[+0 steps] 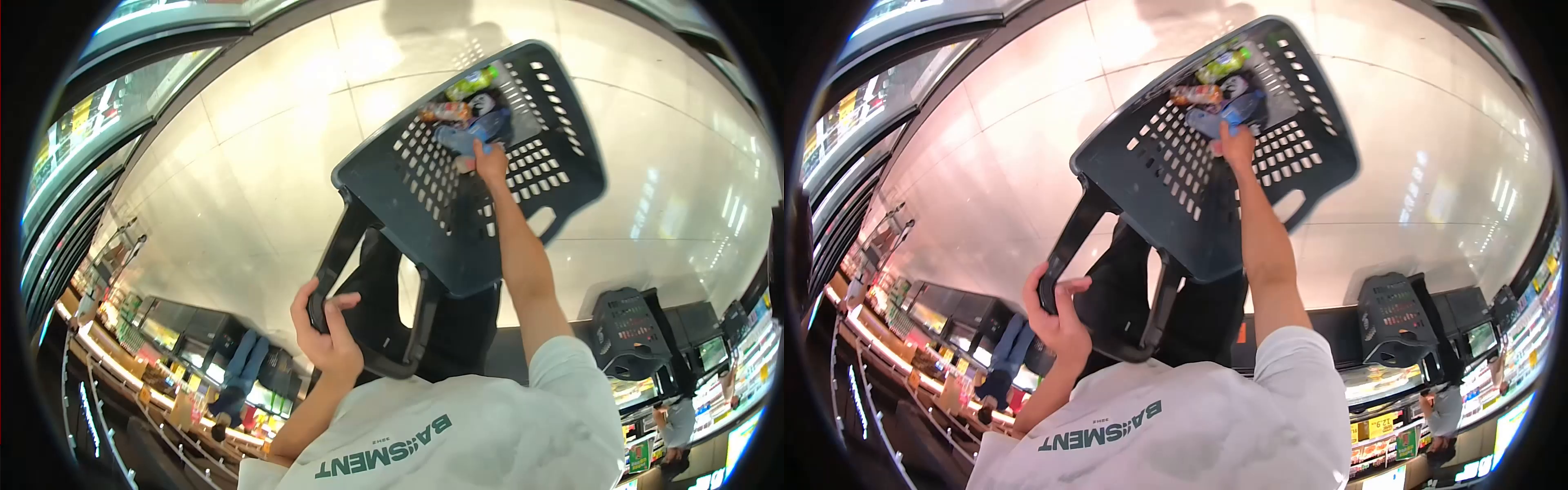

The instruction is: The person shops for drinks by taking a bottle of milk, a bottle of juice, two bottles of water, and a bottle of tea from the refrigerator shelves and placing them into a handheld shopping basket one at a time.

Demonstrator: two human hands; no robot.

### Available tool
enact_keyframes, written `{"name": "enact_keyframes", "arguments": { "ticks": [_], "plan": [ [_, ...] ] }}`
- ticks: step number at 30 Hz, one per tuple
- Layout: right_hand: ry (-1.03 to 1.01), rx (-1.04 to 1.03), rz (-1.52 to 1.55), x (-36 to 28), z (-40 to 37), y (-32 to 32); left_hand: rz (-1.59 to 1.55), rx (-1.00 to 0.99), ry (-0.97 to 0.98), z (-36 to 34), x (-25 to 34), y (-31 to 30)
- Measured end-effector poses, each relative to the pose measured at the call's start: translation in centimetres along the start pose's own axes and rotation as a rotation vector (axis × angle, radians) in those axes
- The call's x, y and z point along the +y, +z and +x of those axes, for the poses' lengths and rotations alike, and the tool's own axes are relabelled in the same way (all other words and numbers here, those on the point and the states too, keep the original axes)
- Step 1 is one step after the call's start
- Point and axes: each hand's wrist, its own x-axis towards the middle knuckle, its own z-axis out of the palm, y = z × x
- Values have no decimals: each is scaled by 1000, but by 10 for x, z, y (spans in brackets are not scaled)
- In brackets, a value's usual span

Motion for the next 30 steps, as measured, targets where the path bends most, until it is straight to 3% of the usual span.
{"name": "enact_keyframes", "arguments": {
  "ticks": [2,6,10,15,17,18,19,20,22,25,28,29,30],
  "plan": [
    [286,-224,529,-17,-40,-70,-63,16,-3,1,0,2],
    [274,-127,920,-53,-119,-180,-25,33,113,5,0,3],
    [166,-68,1076,-100,-195,-280,6,36,137,4,-15,-2],
    [-145,-247,1232,-144,-269,-380,180,23,243,2,-16,-18],
    [-285,-268,1254,-157,-292,-411,676,202,603,-15,-1,-30],
    [-404,-315,1301,-159,-299,-423,352,130,655,-18,6,-36],
    [-536,-367,1344,-161,-301,-434,159,-83,623,-28,33,-49],
    [-616,-392,1344,-162,-299,-439,-56,-182,466,-41,46,-51],
    [-745,-440,1332,-169,-296,-435,-758,-799,-57,-59,66,-69],
    [-527,-647,1499,-180,-289,-408,-1082,-1193,-369,-86,86,-78],
    [-294,-602,1418,-194,-291,-359,-1064,-1510,-239,-94,62,-70],
    [-260,-621,1332,-199,-296,-351,-813,-1333,-197,-96,32,-56],
    [-247,-621,1149,-201,-300,-347,-813,-1362,-284,-102,24,-58]
  ]
}}
